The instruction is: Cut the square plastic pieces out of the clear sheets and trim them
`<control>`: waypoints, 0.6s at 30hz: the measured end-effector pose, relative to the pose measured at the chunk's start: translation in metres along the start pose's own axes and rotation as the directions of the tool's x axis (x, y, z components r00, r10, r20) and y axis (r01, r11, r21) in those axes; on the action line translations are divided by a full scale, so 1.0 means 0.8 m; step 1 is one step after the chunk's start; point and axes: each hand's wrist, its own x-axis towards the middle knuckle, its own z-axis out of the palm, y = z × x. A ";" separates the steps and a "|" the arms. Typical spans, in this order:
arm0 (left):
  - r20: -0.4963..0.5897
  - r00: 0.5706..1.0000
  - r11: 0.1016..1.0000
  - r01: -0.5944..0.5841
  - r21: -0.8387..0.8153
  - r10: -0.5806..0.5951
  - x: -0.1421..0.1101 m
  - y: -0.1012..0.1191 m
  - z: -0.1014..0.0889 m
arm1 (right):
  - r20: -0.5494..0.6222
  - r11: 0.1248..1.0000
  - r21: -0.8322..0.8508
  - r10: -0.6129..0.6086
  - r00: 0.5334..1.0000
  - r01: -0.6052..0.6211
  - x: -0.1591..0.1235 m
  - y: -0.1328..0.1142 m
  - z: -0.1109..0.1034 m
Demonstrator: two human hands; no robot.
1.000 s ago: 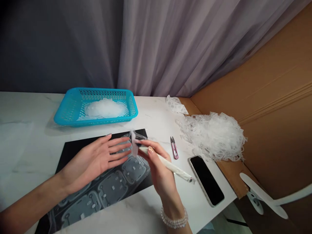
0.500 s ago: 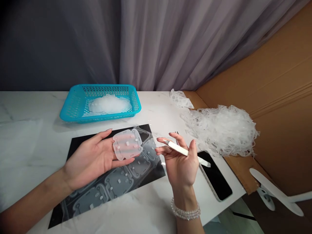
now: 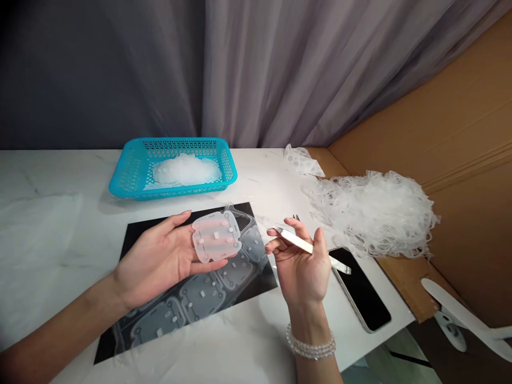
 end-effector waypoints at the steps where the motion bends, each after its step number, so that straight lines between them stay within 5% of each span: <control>1: -0.001 1.000 1.000 0.000 0.000 0.000 0.000 0.000 0.000 | 0.000 1.000 0.000 -0.004 1.000 0.004 0.000 0.000 -0.001; 14: -0.004 1.000 0.998 -0.031 0.063 0.031 -0.001 0.001 0.001 | -0.076 0.998 0.048 0.036 0.996 -0.032 0.000 -0.001 0.002; 16: -0.039 0.988 0.977 -0.143 0.161 0.151 -0.002 0.016 -0.001 | -0.081 0.998 0.053 0.031 0.996 -0.027 0.001 -0.001 0.002; 18: -0.076 0.916 0.877 -0.351 0.327 0.395 0.003 0.045 -0.010 | -0.079 0.999 0.049 0.016 0.997 -0.012 0.002 0.000 0.003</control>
